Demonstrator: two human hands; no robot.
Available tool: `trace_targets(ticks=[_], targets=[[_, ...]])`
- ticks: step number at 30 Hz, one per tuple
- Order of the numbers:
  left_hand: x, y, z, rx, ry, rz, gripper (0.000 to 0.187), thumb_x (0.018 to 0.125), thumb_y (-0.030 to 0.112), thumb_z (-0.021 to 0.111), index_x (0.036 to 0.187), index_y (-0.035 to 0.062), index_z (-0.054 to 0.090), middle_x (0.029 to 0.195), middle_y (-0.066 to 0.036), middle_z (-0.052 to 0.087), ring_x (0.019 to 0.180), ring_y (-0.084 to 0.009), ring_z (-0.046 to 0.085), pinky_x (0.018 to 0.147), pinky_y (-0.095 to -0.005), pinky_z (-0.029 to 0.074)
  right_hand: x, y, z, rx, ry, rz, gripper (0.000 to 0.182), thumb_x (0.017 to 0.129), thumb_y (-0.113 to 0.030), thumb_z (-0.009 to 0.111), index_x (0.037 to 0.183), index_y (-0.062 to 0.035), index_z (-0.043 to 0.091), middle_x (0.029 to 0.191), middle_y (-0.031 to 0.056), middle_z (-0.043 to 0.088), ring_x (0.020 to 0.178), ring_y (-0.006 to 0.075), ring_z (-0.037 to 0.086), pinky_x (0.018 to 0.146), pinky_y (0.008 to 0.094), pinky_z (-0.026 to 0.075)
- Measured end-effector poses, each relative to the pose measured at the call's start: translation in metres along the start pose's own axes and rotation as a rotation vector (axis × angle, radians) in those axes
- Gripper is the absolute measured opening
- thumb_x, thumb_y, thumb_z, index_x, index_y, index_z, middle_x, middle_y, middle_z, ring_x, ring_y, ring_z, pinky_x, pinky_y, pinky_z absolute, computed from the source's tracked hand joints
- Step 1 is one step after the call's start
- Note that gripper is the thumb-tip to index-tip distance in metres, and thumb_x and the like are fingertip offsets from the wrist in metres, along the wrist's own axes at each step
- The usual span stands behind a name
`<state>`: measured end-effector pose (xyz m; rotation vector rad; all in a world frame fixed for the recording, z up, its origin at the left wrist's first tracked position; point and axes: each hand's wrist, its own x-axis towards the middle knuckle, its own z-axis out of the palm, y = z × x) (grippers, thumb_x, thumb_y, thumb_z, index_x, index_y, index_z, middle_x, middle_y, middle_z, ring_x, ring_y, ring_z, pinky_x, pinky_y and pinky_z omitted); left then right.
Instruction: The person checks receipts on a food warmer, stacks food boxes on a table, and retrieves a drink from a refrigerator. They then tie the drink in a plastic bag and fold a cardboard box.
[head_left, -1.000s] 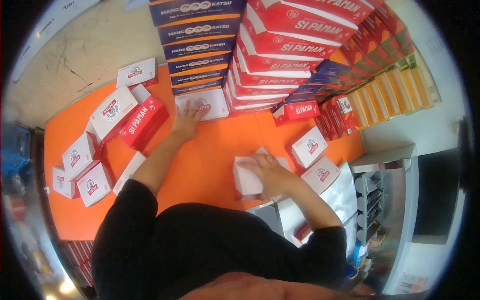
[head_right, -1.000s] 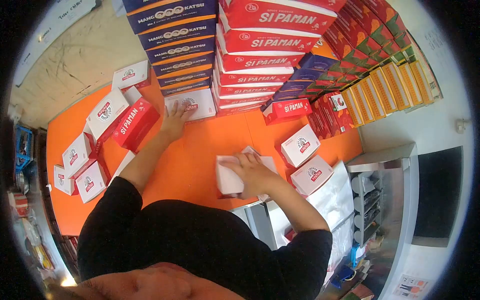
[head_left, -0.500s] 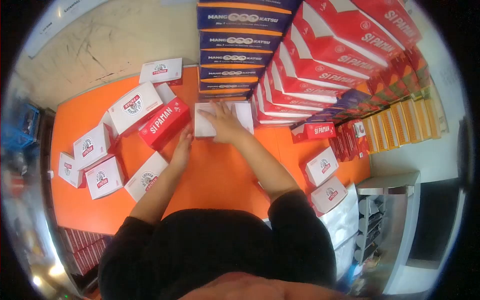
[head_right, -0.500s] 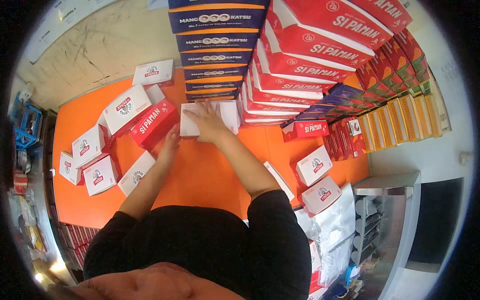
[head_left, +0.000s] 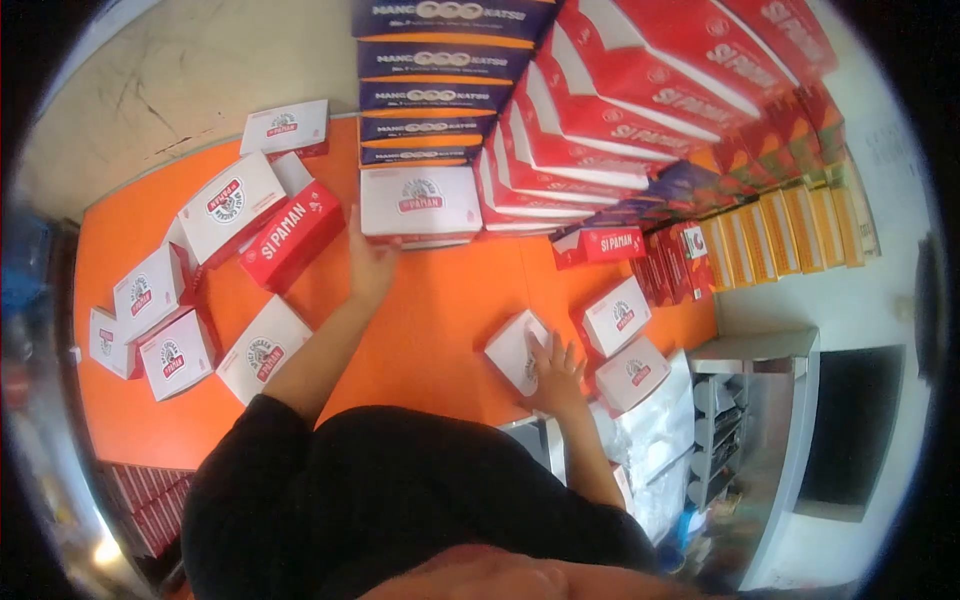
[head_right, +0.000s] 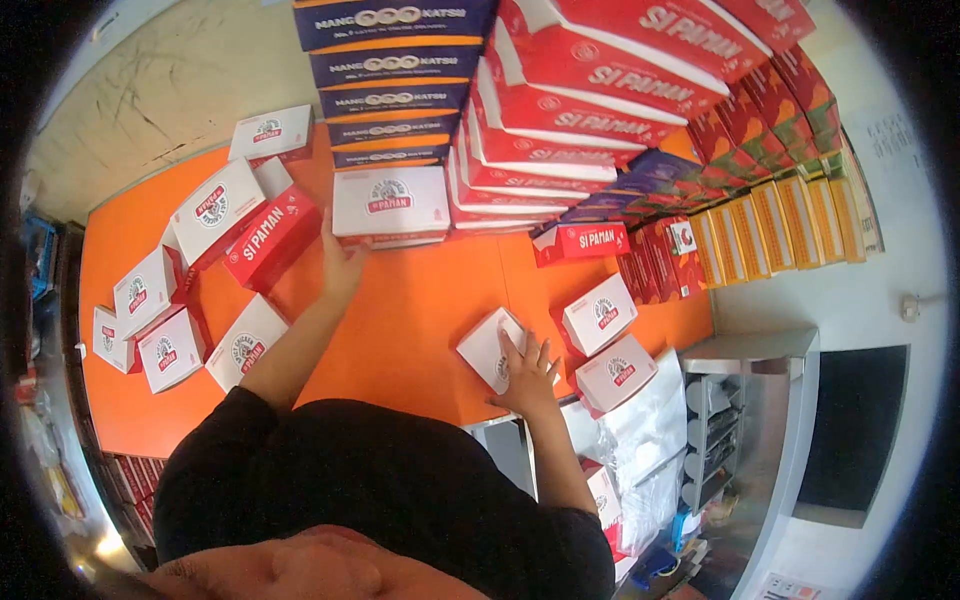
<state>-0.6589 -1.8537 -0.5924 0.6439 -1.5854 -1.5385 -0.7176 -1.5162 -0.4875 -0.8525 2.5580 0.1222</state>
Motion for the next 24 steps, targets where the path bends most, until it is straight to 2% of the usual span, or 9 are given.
trace_targets(ticks=[4,11,13,16,18,20,21,22,24], targets=[[0.002,0.017,0.008,0.044,0.019,0.026,0.084,0.080,0.002,0.064,0.143,-0.0069,0.008,0.137,-0.020,0.035,0.121,-0.0243,0.044,0.088,-0.0297,0.049,0.005,0.017,0.031,0.033,0.140,-0.094,0.119,0.051,-0.033,0.086,0.147,-0.0328,0.015,0.149,0.0207,0.015,0.132,0.0497,0.020,0.101,0.0640,0.023],[0.000,-0.006,-0.014,0.051,-0.058,0.025,0.089,0.080,0.007,0.067,0.144,-0.0062,0.006,0.145,-0.022,0.025,0.130,-0.0290,0.034,0.101,-0.0346,0.040,0.019,0.003,0.016,0.118,0.047,-0.003,0.116,0.051,-0.039,0.084,0.146,-0.0333,0.017,0.146,0.0212,0.019,0.128,0.0480,0.027,0.101,0.0602,0.026],[-0.018,-0.002,-0.026,0.449,-0.006,-0.068,0.092,0.080,0.007,0.064,0.145,-0.0007,0.000,0.147,-0.020,0.022,0.135,-0.0300,0.028,0.107,-0.0371,0.031,0.021,0.000,0.020,0.368,-0.029,-0.032,0.116,0.053,-0.044,0.083,0.147,-0.0262,0.017,0.144,0.0210,0.024,0.128,0.0451,0.029,0.102,0.0568,0.027],[-0.086,0.038,-0.033,0.029,-0.407,-0.458,0.098,0.078,0.017,0.067,0.146,0.0021,-0.001,0.148,-0.022,0.018,0.139,-0.0310,0.020,0.110,-0.0402,0.024,0.014,-0.038,0.018,0.662,0.161,-0.035,0.118,0.056,-0.048,0.083,0.147,-0.0162,0.016,0.141,0.0215,0.030,0.128,0.0423,0.030,0.104,0.0532,0.027],[-0.111,0.094,-0.031,-0.086,-0.591,-0.623,0.099,0.077,0.020,0.069,0.146,0.0026,0.001,0.150,-0.021,0.015,0.140,-0.0307,0.017,0.110,-0.0401,0.025,0.024,-0.067,0.027,0.789,0.306,-0.410,0.089,0.072,-0.035,0.076,0.143,-0.0082,0.029,0.140,0.0242,0.031,0.127,0.0404,0.033,0.106,0.0461,0.029],[-0.114,0.116,-0.036,-0.186,-0.573,-0.568,0.094,0.078,0.019,0.065,0.146,0.0056,0.002,0.144,-0.021,0.029,0.135,-0.0309,0.028,0.108,-0.0417,0.029,0.007,-0.097,-0.008,0.684,0.275,-0.501,0.082,0.072,-0.029,0.075,0.142,-0.0140,0.034,0.144,0.0241,0.027,0.129,0.0420,0.030,0.108,0.0488,0.024],[-0.098,0.104,-0.049,-0.323,-0.491,-0.838,0.085,0.078,0.019,0.061,0.145,0.0081,0.010,0.134,-0.020,0.043,0.122,-0.0315,0.046,0.104,-0.0418,0.037,-0.002,-0.101,-0.035,0.685,0.275,-0.508,0.082,0.072,-0.029,0.075,0.142,-0.0140,0.034,0.144,0.0241,0.027,0.129,0.0420,0.030,0.108,0.0488,0.024],[-0.082,0.105,-0.065,-0.637,-0.543,-0.875,0.073,0.079,0.025,0.058,0.141,0.0039,0.027,0.123,-0.019,0.054,0.107,-0.0313,0.059,0.096,-0.0401,0.046,-0.010,-0.099,-0.066,0.555,0.198,-0.672,0.082,0.070,-0.028,0.076,0.141,-0.0170,0.036,0.145,0.0229,0.025,0.132,0.0417,0.027,0.108,0.0508,0.023],[-0.055,0.129,-0.098,-0.655,-0.663,-1.050,0.060,0.080,0.030,0.056,0.131,0.0006,0.044,0.118,-0.019,0.059,0.101,-0.0286,0.062,0.092,-0.0373,0.048,-0.017,-0.110,-0.104,0.416,0.117,-0.841,0.082,0.068,-0.027,0.076,0.140,-0.0201,0.038,0.147,0.0217,0.024,0.135,0.0414,0.024,0.108,0.0528,0.021]])
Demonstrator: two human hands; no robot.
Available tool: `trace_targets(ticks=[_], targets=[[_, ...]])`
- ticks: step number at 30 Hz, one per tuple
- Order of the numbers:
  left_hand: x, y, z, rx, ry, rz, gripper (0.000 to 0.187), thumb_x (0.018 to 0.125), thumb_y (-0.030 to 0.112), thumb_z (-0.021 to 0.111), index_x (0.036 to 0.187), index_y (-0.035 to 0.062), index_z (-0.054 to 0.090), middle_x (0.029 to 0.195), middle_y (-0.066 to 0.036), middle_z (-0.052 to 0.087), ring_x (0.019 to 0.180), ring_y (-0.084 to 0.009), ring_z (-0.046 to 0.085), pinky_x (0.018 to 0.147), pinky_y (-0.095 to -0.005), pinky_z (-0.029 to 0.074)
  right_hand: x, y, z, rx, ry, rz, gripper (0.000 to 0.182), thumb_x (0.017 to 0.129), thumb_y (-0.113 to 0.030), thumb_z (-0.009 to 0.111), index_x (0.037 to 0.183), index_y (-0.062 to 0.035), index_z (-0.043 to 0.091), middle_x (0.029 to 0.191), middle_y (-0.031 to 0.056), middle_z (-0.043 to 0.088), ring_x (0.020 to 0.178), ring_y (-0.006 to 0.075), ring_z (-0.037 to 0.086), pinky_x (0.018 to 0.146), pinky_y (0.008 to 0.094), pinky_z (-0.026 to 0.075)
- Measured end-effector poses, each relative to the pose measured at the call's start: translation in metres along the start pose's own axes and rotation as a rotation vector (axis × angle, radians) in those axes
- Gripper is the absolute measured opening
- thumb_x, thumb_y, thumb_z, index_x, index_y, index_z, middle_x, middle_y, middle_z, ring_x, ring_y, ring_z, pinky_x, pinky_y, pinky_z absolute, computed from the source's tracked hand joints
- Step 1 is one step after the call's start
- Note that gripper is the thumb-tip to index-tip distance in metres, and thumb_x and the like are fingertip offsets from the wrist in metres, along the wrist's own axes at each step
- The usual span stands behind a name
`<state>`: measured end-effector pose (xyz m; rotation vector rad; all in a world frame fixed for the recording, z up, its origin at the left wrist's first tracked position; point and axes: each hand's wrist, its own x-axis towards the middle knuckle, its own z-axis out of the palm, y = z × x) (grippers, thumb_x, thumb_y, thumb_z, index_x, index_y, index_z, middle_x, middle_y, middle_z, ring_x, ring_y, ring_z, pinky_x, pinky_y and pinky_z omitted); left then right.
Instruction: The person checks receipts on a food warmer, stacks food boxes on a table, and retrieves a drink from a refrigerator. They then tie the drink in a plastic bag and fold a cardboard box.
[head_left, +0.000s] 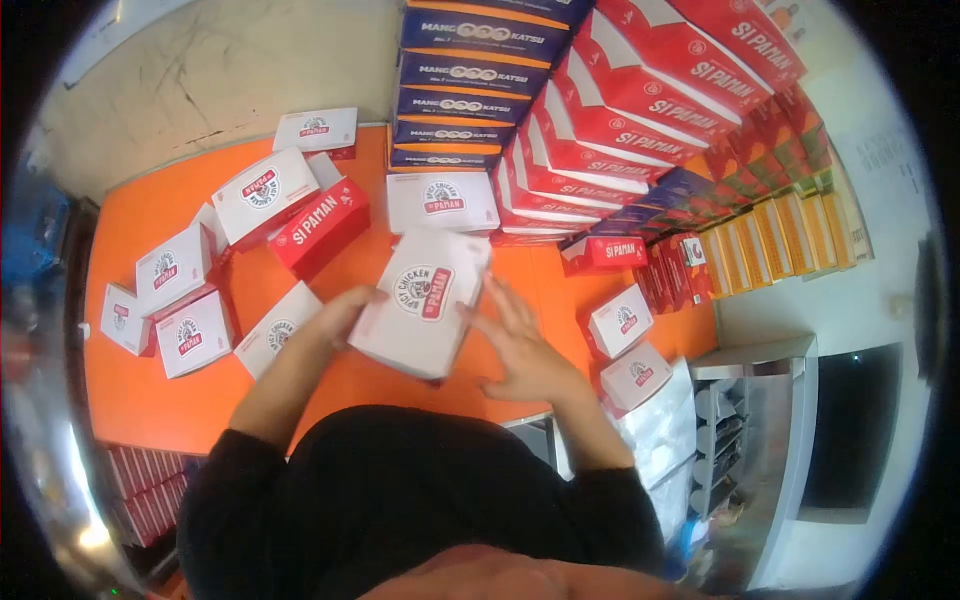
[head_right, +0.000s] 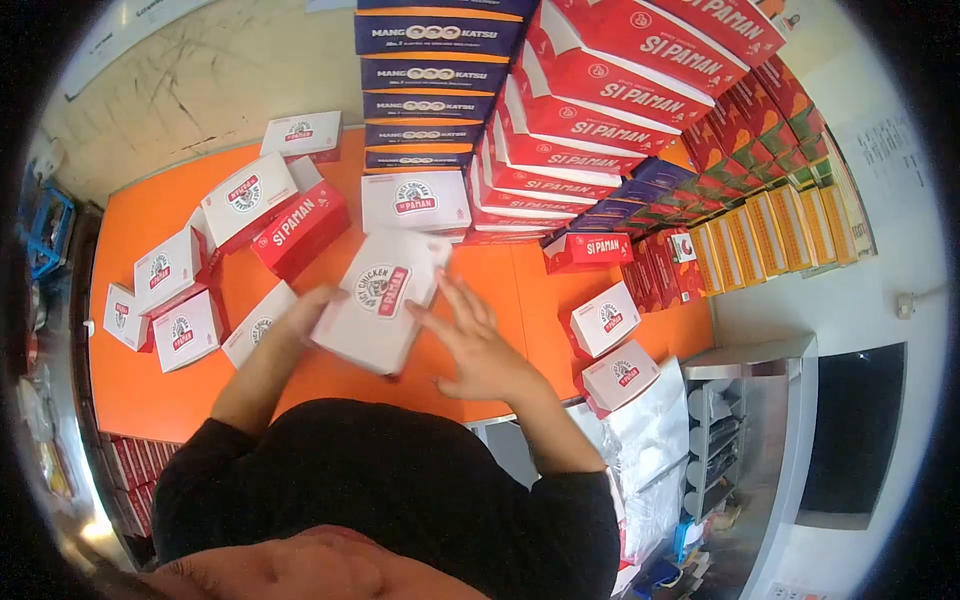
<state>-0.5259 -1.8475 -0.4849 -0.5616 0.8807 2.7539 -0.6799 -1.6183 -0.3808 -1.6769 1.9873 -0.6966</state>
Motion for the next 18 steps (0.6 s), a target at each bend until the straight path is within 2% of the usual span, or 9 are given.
trace_targets(ticks=[2,4,6,8,9,10,12,13,18], targets=[[-0.022,0.016,0.020,0.061,0.078,0.001,0.057,0.084,0.034,0.055,0.129,-0.0002,0.047,0.117,-0.018,0.060,0.102,-0.0267,0.062,0.092,-0.0364,0.048,0.016,-0.018,-0.005,-0.466,-0.041,-0.247,0.082,0.062,-0.018,0.077,0.136,-0.0227,0.043,0.144,0.0148,0.031,0.132,0.0371,0.029,0.106,0.0565,0.021],[-0.020,0.024,0.013,0.138,0.149,0.012,0.055,0.087,0.038,0.054,0.126,-0.0011,0.051,0.117,-0.017,0.061,0.102,-0.0248,0.062,0.091,-0.0355,0.048,0.035,-0.005,0.009,-0.428,0.080,-0.339,0.081,0.060,-0.015,0.078,0.133,-0.0228,0.045,0.140,0.0120,0.034,0.131,0.0345,0.031,0.106,0.0572,0.021],[0.003,0.026,-0.021,-0.060,-0.054,0.217,0.059,0.092,0.047,0.048,0.127,0.0001,0.050,0.118,-0.016,0.061,0.102,-0.0211,0.061,0.094,-0.0350,0.045,0.060,0.008,0.019,-0.399,0.210,-0.428,0.079,0.057,-0.013,0.078,0.130,-0.0229,0.048,0.137,0.0092,0.038,0.129,0.0319,0.034,0.105,0.0578,0.021],[0.002,0.040,-0.043,0.260,0.374,0.574,0.058,0.096,0.045,0.041,0.133,-0.0002,0.043,0.130,-0.014,0.052,0.119,-0.0238,0.048,0.097,-0.0354,0.042,0.083,0.017,0.027,-0.493,0.514,-0.468,0.076,0.057,-0.015,0.079,0.127,-0.0207,0.049,0.130,0.0090,0.041,0.126,0.0278,0.036,0.104,0.0562,0.022],[0.006,0.046,-0.067,0.616,0.580,0.882,0.060,0.091,0.039,0.054,0.136,0.0023,0.039,0.129,-0.014,0.050,0.119,-0.0293,0.047,0.098,-0.0388,0.040,0.096,0.024,0.031,-0.496,0.516,-0.463,0.076,0.057,-0.015,0.079,0.127,-0.0207,0.049,0.130,0.0090,0.041,0.126,0.0278,0.036,0.104,0.0562,0.022],[0.000,0.049,-0.067,0.617,0.575,0.882,0.060,0.091,0.039,0.054,0.136,0.0023,0.039,0.129,-0.014,0.050,0.119,-0.0293,0.047,0.098,-0.0388,0.040,0.111,0.031,0.035,-0.529,0.526,-0.278,0.076,0.057,-0.015,0.079,0.127,-0.0197,0.048,0.130,0.0109,0.042,0.124,0.0304,0.037,0.105,0.0564,0.022],[-0.019,0.056,-0.063,1.730,1.302,0.558,0.070,0.078,0.033,0.068,0.135,0.0048,0.040,0.122,-0.015,0.052,0.114,-0.0327,0.048,0.097,-0.0428,0.040,0.126,0.047,0.044,-0.555,0.546,-0.096,0.076,0.058,-0.014,0.079,0.127,-0.0186,0.048,0.130,0.0129,0.043,0.123,0.0330,0.038,0.105,0.0566,0.022],[-0.015,0.049,-0.083,1.771,1.322,0.571,0.081,0.065,0.032,0.078,0.133,0.0066,0.042,0.122,-0.016,0.050,0.113,-0.0350,0.047,0.095,-0.0462,0.041,0.132,0.056,0.049,-0.594,0.562,-0.009,0.074,0.062,-0.015,0.077,0.129,-0.0182,0.046,0.131,0.0144,0.041,0.124,0.0345,0.036,0.106,0.0578,0.020],[-0.019,0.057,-0.073,1.812,1.390,0.386,0.081,0.062,0.029,0.081,0.131,0.0067,0.043,0.125,-0.014,0.048,0.115,-0.0341,0.046,0.093,-0.0475,0.042,0.152,0.084,0.059,-0.665,0.605,0.114,0.066,0.075,-0.020,0.071,0.134,-0.0176,0.042,0.136,0.0186,0.035,0.128,0.0383,0.030,0.107,0.0606,0.016]])
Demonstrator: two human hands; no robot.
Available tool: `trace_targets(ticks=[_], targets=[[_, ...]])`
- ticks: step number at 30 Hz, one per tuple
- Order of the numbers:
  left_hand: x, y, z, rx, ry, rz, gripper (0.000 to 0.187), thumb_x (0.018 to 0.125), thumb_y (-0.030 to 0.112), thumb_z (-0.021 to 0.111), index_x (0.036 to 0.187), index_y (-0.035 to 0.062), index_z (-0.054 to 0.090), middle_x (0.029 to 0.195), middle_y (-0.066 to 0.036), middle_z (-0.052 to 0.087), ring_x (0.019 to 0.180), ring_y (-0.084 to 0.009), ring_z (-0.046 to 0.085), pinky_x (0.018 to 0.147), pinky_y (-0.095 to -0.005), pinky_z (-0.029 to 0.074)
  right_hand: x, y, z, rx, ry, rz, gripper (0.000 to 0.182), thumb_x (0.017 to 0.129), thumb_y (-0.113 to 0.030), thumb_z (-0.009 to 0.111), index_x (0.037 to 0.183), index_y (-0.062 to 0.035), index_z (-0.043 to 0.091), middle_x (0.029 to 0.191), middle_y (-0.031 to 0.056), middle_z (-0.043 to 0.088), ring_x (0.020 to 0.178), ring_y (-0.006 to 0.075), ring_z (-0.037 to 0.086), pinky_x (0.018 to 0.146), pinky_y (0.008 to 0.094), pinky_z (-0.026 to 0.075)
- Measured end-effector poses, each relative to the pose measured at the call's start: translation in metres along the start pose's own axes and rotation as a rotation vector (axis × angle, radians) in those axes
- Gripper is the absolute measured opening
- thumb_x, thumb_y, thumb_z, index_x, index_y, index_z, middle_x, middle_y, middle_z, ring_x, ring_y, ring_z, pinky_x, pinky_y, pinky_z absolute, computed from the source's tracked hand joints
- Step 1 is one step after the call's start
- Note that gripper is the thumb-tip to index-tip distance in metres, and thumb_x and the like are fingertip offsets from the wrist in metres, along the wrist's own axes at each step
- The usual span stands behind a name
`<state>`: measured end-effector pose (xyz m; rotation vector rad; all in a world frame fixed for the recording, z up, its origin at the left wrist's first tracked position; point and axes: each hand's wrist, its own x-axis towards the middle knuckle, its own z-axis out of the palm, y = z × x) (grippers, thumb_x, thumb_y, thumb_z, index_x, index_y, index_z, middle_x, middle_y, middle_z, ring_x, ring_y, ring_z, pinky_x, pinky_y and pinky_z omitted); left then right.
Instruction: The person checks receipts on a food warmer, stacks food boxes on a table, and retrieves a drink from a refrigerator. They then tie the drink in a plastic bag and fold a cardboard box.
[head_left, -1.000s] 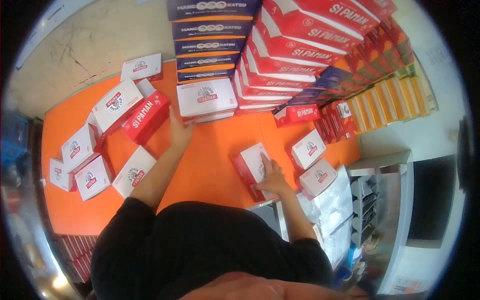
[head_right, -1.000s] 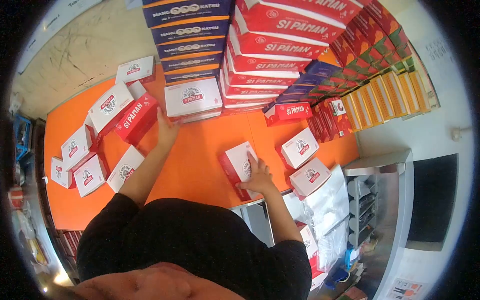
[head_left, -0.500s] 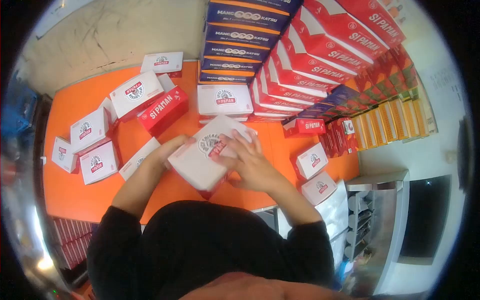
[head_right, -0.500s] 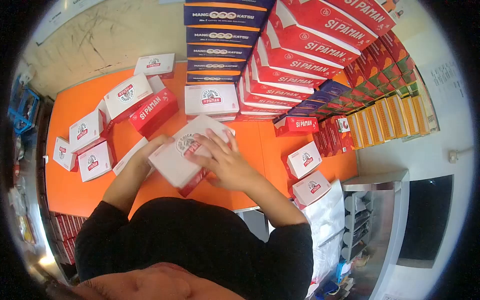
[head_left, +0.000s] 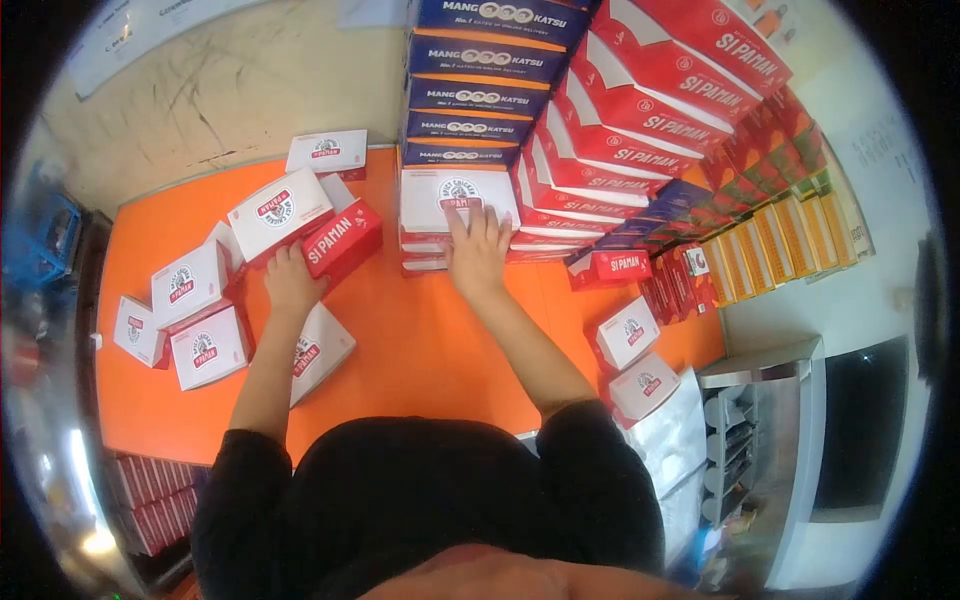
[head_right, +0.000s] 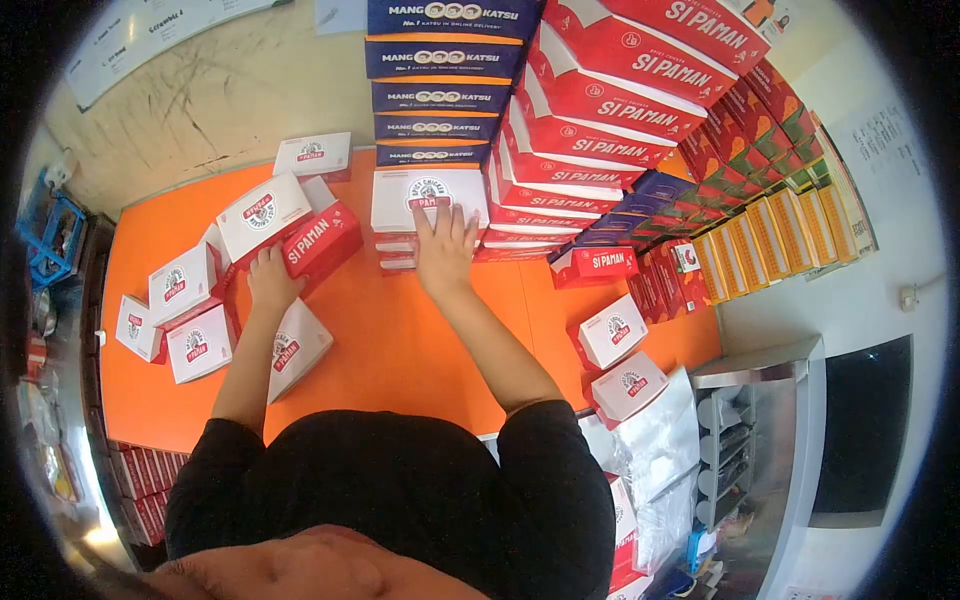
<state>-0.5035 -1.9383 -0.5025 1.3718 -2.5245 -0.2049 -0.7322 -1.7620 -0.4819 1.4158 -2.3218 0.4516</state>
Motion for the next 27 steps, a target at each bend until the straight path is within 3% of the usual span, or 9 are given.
trace_targets(ticks=[3,8,10,11,13,18,20,22,27], targets=[[0.002,0.002,-0.005,-0.075,-0.081,-0.063,0.069,0.063,0.022,0.079,0.122,0.0061,0.047,0.120,-0.014,0.051,0.112,-0.0348,0.048,0.093,-0.0474,0.042,0.004,0.004,0.003,-0.050,0.010,-0.014,0.065,0.076,-0.024,0.069,0.135,-0.0176,0.042,0.138,0.0195,0.032,0.129,0.0396,0.028,0.107,0.0619,0.015],[-0.033,0.006,-0.078,-0.247,0.067,0.085,0.055,0.065,0.009,0.072,0.115,0.0041,0.049,0.112,-0.019,0.054,0.107,-0.0380,0.050,0.092,-0.0471,0.041,-0.017,-0.004,-0.027,0.202,0.083,0.029,0.065,0.072,-0.019,0.068,0.132,-0.0144,0.043,0.142,0.0210,0.028,0.129,0.0424,0.027,0.105,0.0622,0.015],[-0.047,0.011,-0.108,-0.332,0.337,0.062,0.055,0.063,0.007,0.072,0.114,0.0038,0.049,0.112,-0.019,0.053,0.107,-0.0386,0.050,0.094,-0.0472,0.039,-0.034,-0.005,-0.030,0.267,0.134,0.041,0.064,0.072,-0.017,0.067,0.132,-0.0131,0.044,0.143,0.0211,0.027,0.128,0.0422,0.028,0.104,0.0610,0.016],[-0.046,0.018,-0.113,-0.324,0.333,0.063,0.055,0.063,0.007,0.072,0.114,0.0038,0.049,0.112,-0.019,0.053,0.107,-0.0386,0.050,0.094,-0.0472,0.039,-0.043,-0.006,-0.031,0.330,0.181,0.054,0.063,0.072,-0.015,0.065,0.131,-0.0118,0.044,0.143,0.0211,0.027,0.128,0.0420,0.028,0.104,0.0599,0.017],[-0.038,0.042,-0.120,-0.345,0.489,0.282,0.057,0.061,0.004,0.071,0.113,0.0042,0.049,0.114,-0.018,0.052,0.109,-0.0387,0.048,0.098,-0.0465,0.037,-0.060,-0.010,-0.027,0.389,0.200,0.052,0.063,0.072,-0.015,0.065,0.131,-0.0108,0.044,0.143,0.0215,0.028,0.127,0.0419,0.028,0.103,0.0590,0.018],[-0.001,0.127,-0.046,-0.402,0.437,0.613,0.063,0.059,0.004,0.073,0.118,0.0075,0.051,0.122,-0.017,0.048,0.118,-0.0374,0.043,0.101,-0.0472,0.037,-0.099,-0.011,-0.029,0.455,0.140,0.081,0.057,0.074,-0.018,0.062,0.129,-0.0115,0.047,0.143,0.0203,0.028,0.128,0.0419,0.028,0.102,0.0604,0.019],[0.008,0.148,-0.028,-0.254,0.463,0.673,0.067,0.061,0.006,0.075,0.123,0.0131,0.051,0.128,-0.018,0.043,0.119,-0.0402,0.042,0.100,-0.0483,0.038,-0.118,0.009,-0.039,0.393,0.108,0.089,0.058,0.074,-0.017,0.061,0.129,-0.0105,0.047,0.141,0.0218,0.031,0.128,0.0418,0.028,0.102,0.0577,0.021],[0.012,0.156,-0.019,-0.329,0.440,0.647,0.068,0.062,0.007,0.076,0.125,0.0157,0.051,0.131,-0.020,0.040,0.120,-0.0416,0.041,0.100,-0.0484,0.038,-0.139,0.046,-0.046,0.338,0.201,0.137,0.059,0.072,-0.017,0.061,0.129,-0.0095,0.047,0.140,0.0243,0.032,0.128,0.0430,0.029,0.103,0.0567,0.022],[0.023,0.165,-0.010,-0.438,0.372,0.660,0.070,0.065,0.011,0.077,0.129,0.0172,0.049,0.138,-0.024,0.033,0.123,-0.0429,0.039,0.100,-0.0489,0.038,-0.184,0.196,-0.061,-0.185,0.346,0.590,0.059,0.071,-0.023,0.064,0.125,-0.0066,0.049,0.137,0.0270,0.037,0.123,0.0459,0.036,0.101,0.0546,0.030]])
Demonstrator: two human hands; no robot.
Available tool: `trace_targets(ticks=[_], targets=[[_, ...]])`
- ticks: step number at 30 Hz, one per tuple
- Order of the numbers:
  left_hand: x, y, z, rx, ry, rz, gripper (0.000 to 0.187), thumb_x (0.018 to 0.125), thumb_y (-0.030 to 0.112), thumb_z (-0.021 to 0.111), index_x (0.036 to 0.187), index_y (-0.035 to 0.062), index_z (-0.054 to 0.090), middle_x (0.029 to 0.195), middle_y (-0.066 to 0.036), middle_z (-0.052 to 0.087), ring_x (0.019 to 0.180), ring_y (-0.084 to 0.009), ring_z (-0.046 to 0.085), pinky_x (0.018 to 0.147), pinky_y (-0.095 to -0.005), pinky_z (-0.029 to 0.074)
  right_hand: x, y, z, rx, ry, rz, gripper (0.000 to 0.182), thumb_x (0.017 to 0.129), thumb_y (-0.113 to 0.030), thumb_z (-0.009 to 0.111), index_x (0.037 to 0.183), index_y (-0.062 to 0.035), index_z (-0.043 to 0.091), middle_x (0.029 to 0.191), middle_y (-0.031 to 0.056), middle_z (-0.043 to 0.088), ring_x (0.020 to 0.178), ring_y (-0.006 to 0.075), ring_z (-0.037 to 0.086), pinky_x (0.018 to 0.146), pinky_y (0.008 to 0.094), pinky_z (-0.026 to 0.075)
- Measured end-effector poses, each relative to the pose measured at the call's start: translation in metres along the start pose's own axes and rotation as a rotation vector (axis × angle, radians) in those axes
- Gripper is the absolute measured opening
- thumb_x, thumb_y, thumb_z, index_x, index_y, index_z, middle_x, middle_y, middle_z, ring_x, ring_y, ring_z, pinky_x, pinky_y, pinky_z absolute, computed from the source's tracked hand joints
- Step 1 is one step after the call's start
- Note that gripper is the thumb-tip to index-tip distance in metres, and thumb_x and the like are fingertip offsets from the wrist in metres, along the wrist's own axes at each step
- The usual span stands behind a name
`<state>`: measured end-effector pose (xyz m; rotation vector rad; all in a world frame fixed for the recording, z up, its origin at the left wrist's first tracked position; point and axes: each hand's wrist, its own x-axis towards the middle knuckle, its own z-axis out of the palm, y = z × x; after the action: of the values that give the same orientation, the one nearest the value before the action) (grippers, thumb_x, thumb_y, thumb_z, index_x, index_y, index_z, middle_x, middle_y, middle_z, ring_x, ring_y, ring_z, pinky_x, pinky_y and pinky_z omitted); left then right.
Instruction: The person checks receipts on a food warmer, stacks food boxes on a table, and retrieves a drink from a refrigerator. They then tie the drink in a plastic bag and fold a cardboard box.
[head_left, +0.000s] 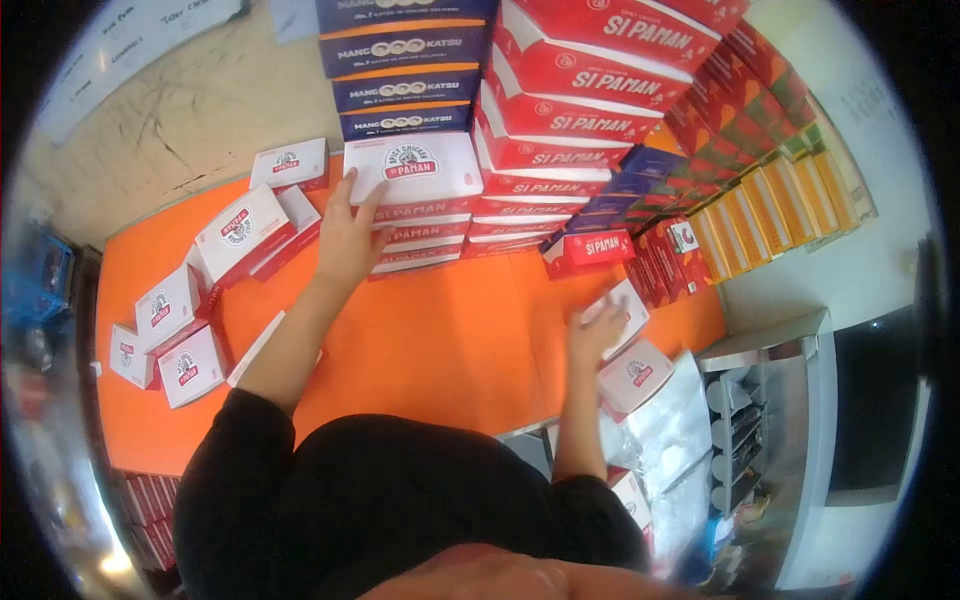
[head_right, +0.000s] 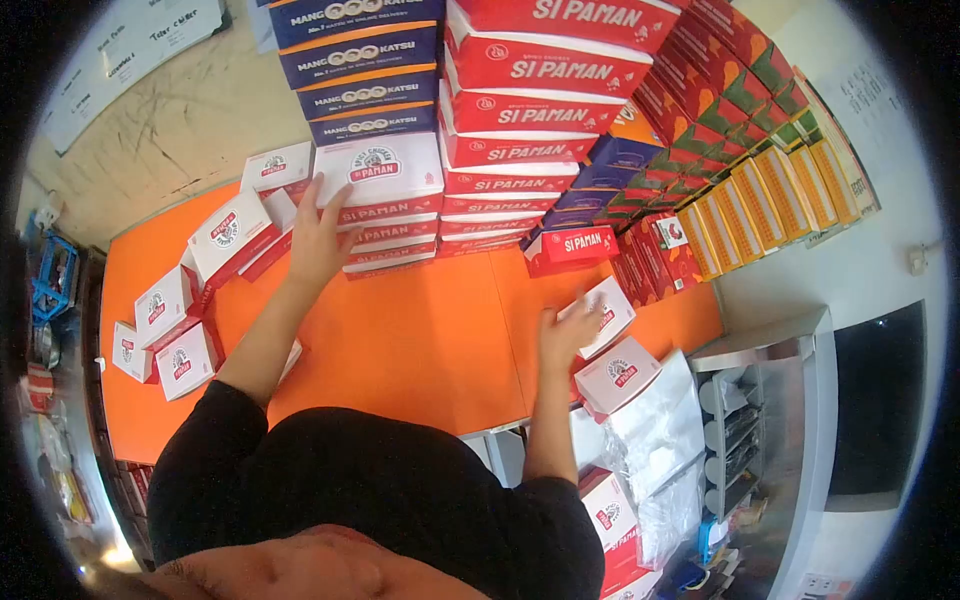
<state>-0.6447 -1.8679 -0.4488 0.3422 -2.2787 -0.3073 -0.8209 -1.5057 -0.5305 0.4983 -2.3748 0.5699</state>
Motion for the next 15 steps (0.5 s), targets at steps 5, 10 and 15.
trace_targets(ticks=[5,10,15], targets=[[-0.001,0.006,0.001,0.048,0.013,-0.034,0.074,0.066,0.015,0.078,0.133,0.0163,0.046,0.142,-0.029,0.026,0.129,-0.0449,0.033,0.103,-0.0485,0.035,0.011,0.098,0.044,-0.232,-0.431,0.289,0.058,0.075,-0.038,0.062,0.123,-0.0068,0.052,0.132,0.0258,0.044,0.113,0.0449,0.048,0.095,0.0524,0.039],[-0.005,0.012,-0.005,0.085,0.025,-0.021,0.076,0.067,0.018,0.078,0.135,0.0152,0.043,0.145,-0.030,0.021,0.131,-0.0477,0.027,0.104,-0.0506,0.031,-0.027,0.018,0.008,-0.331,-0.639,0.017,0.049,0.080,-0.040,0.058,0.111,-0.0022,0.055,0.112,0.0240,0.058,0.093,0.0378,0.061,0.078,0.0509,0.049],[-0.057,0.038,-0.013,0.048,0.036,0.178,0.075,0.070,0.020,0.074,0.136,0.0134,0.039,0.140,-0.030,0.027,0.129,-0.0470,0.028,0.102,-0.0573,0.028,-0.084,-0.058,-0.023,-0.064,-0.794,-0.263,0.056,0.078,-0.036,0.059,0.121,-0.0028,0.051,0.118,0.0215,0.055,0.105,0.0382,0.055,0.088,0.0494,0.044]])
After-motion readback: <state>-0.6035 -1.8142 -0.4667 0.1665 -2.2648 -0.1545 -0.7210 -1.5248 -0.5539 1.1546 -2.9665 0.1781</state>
